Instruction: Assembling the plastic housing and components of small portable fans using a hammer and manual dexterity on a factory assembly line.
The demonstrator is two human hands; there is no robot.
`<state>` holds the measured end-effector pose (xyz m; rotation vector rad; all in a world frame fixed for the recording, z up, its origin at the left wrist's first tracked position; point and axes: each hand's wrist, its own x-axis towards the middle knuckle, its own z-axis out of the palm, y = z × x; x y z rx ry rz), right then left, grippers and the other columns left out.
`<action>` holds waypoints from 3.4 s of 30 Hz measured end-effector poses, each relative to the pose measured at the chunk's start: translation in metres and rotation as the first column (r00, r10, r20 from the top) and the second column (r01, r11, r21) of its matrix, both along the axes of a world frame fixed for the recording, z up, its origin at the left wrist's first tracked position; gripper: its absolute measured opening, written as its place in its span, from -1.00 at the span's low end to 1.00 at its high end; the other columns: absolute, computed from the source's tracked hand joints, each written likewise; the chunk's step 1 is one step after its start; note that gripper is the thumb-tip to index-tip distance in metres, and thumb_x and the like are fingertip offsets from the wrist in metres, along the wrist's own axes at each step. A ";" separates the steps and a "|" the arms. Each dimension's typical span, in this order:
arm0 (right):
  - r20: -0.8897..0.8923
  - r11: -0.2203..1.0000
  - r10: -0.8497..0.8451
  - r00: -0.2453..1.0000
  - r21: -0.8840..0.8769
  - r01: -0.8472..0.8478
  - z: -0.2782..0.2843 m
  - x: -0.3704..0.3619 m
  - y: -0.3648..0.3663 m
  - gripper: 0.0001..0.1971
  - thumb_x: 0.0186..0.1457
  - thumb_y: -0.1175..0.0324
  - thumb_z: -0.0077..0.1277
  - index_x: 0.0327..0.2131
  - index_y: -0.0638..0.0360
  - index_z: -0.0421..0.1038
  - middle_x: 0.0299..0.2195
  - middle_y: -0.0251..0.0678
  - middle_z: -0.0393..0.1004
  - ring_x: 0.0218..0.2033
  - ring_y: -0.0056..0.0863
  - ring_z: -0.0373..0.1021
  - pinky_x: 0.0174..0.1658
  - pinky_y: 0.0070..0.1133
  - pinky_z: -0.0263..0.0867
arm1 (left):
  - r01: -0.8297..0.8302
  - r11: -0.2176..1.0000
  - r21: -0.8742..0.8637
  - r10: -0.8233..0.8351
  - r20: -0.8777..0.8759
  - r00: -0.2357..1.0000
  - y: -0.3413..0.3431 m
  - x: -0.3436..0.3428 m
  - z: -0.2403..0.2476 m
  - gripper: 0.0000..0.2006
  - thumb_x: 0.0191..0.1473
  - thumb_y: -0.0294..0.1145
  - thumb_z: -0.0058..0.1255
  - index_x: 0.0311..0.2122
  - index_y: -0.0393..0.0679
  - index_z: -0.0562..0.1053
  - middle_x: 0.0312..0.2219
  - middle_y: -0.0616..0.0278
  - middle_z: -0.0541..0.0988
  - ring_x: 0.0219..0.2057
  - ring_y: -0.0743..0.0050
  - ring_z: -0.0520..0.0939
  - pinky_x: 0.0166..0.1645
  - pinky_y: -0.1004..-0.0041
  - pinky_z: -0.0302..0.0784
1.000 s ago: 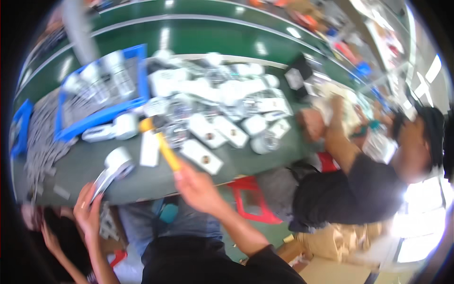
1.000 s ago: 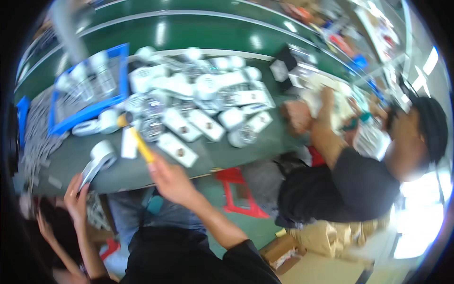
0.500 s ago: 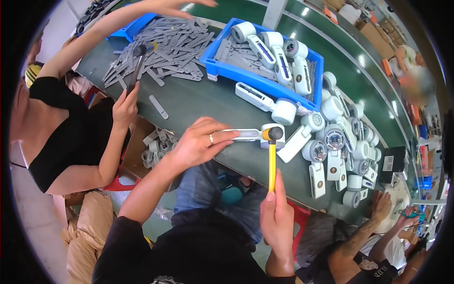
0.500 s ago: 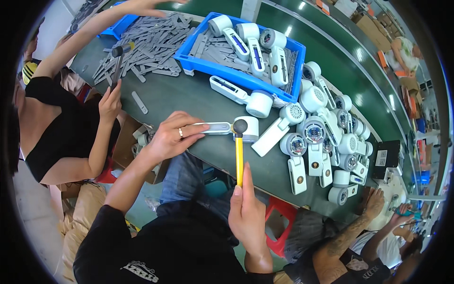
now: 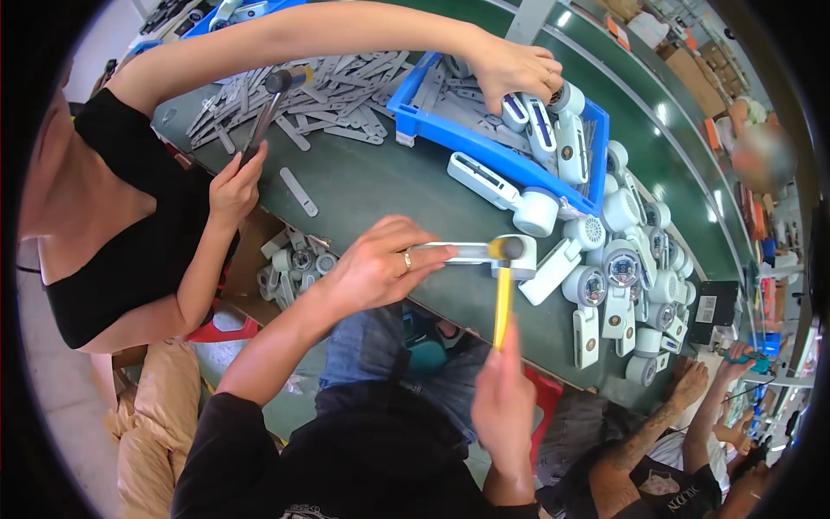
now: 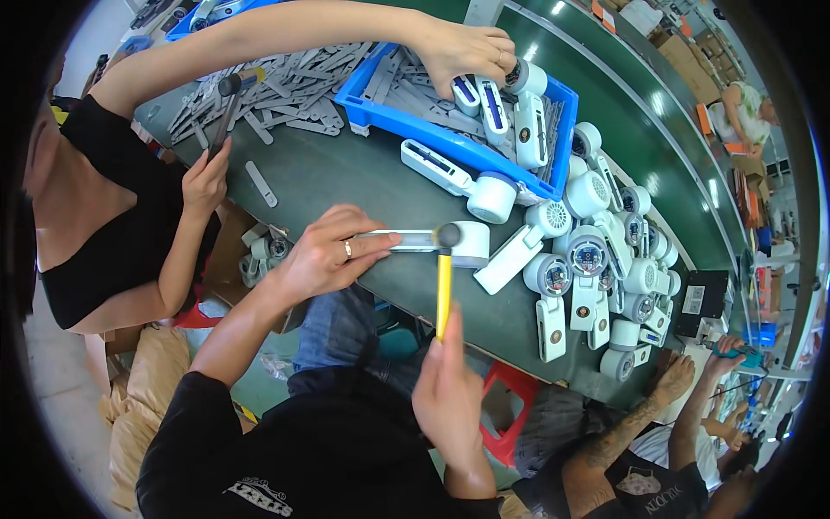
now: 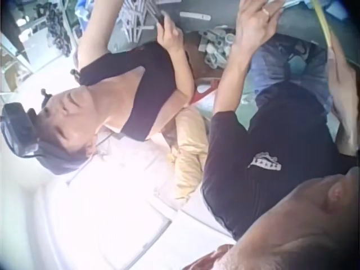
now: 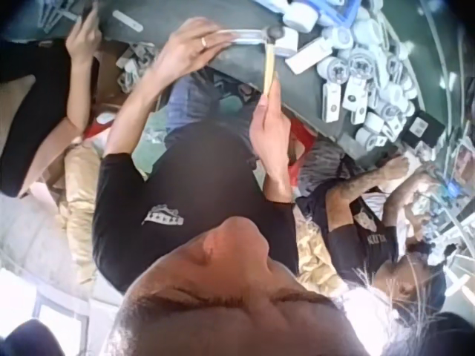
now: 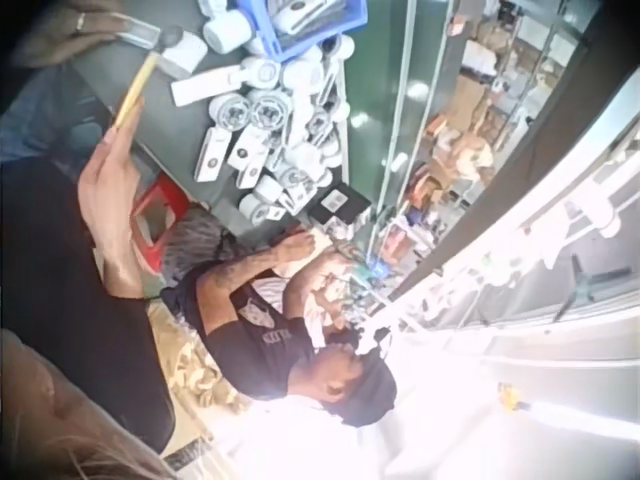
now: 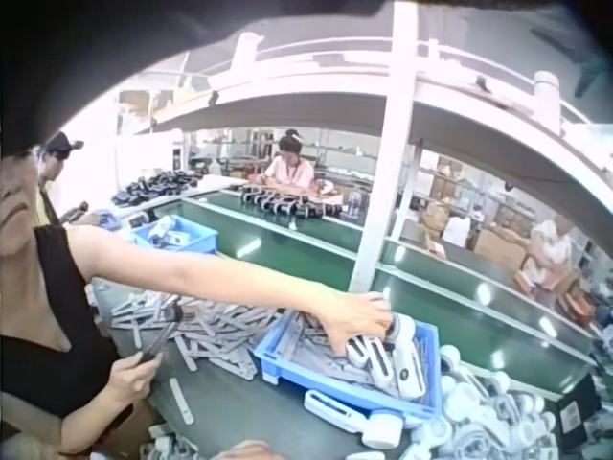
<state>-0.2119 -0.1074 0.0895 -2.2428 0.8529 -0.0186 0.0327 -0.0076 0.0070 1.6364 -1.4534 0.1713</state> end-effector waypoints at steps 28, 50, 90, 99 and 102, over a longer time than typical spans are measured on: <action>0.037 0.997 -0.032 0.999 -0.065 0.035 0.023 -0.009 0.004 -0.40 0.44 0.31 -0.18 0.46 0.21 0.02 -0.55 0.08 0.51 -0.55 0.05 0.51 -0.49 -0.20 0.38 | -0.037 0.999 0.011 0.037 0.008 0.999 0.005 -0.003 0.001 -0.72 0.07 -0.45 0.32 -0.06 -0.06 0.70 -0.32 0.15 0.68 -0.32 0.08 0.64 -0.12 0.23 0.59; 0.205 0.980 -0.198 0.958 0.044 0.193 -0.003 -0.021 0.015 -0.46 0.48 0.33 -0.24 0.46 0.12 0.06 -0.53 -0.04 0.46 -0.55 -0.19 0.45 -0.37 -0.36 0.36 | -0.029 0.998 -0.056 0.034 0.083 0.996 0.000 -0.003 -0.012 -0.72 0.09 -0.39 0.34 -0.05 -0.05 0.69 -0.17 0.21 0.71 -0.16 0.16 0.70 0.14 0.17 0.59; -0.062 0.982 0.180 0.982 -0.044 -0.183 0.005 0.026 0.018 -0.43 0.41 0.36 -0.13 0.43 0.21 0.08 -0.32 0.13 0.62 -0.35 0.11 0.59 -0.27 -0.16 0.49 | -0.056 0.910 0.410 0.245 -0.426 0.871 -0.001 -0.004 -0.001 0.29 -0.05 -0.33 0.47 0.55 -0.13 -0.31 -0.17 0.15 0.72 0.34 -0.26 0.22 0.42 0.08 0.18; 0.366 0.935 -0.350 0.862 0.198 0.295 -0.018 -0.030 -0.044 -0.45 0.31 0.33 0.19 0.31 0.22 0.33 -0.47 -0.47 0.52 -0.54 -0.71 0.39 -0.44 -0.62 0.33 | -0.072 0.996 -0.053 0.075 0.065 0.995 0.007 -0.008 -0.028 0.15 0.04 -0.39 0.41 0.52 -0.12 -0.22 -0.14 0.32 0.76 -0.07 0.23 0.74 0.36 -0.04 0.18; 0.388 0.877 -0.470 0.793 0.305 0.370 -0.031 -0.034 -0.059 -0.54 0.35 0.39 0.12 0.28 0.18 0.39 -0.66 -0.64 0.29 -0.71 -0.84 0.15 -0.63 -0.71 0.04 | -0.075 0.994 -0.077 0.086 0.149 0.985 0.008 -0.008 -0.030 0.14 0.00 -0.44 0.43 0.52 -0.07 -0.17 -0.10 0.36 0.75 -0.10 0.29 0.74 0.31 -0.02 0.24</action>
